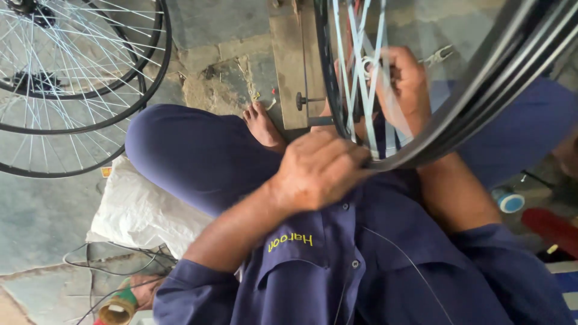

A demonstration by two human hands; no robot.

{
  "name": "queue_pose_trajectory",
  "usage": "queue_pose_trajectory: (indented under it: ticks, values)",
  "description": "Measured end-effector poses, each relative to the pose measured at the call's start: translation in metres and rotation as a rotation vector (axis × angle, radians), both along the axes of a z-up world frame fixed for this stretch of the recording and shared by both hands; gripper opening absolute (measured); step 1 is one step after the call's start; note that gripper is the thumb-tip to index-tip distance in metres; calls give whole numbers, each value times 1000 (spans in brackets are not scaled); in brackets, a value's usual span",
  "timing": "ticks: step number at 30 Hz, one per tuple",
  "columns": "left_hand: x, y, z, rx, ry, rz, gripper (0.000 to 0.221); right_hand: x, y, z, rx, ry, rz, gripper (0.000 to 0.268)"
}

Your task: The person threads and adjusts spokes on a bicycle wheel rim by hand, periodically rotating the wheel to work on different sections of the rim and hub.

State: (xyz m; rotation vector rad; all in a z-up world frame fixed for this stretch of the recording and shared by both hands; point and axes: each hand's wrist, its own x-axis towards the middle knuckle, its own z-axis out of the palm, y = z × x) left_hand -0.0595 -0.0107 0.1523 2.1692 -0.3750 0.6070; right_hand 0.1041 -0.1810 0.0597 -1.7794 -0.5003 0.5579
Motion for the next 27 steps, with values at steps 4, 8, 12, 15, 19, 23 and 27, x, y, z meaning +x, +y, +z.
queue_pose_trajectory:
  ticks: [4,8,12,15,19,23,27]
  values:
    - [-4,-3,-47,179,292,135,29,0,-23,-8,2,-173,2,19]
    - [-11,-16,-60,165,314,199,38,1,-35,-65,93,-98,-16,19]
    - [-10,-22,-60,157,273,209,39,7,-40,-139,16,83,-173,27]
    - [-10,-23,-58,163,278,203,37,4,-75,-163,247,402,-244,19]
    - [-11,-24,-56,180,277,210,37,4,-87,-164,472,625,-276,18]
    - [-13,-26,-60,173,284,200,38,5,-74,-145,621,751,-330,21]
    - [-11,-27,-65,200,265,205,39,-4,-72,-126,551,612,-160,25]
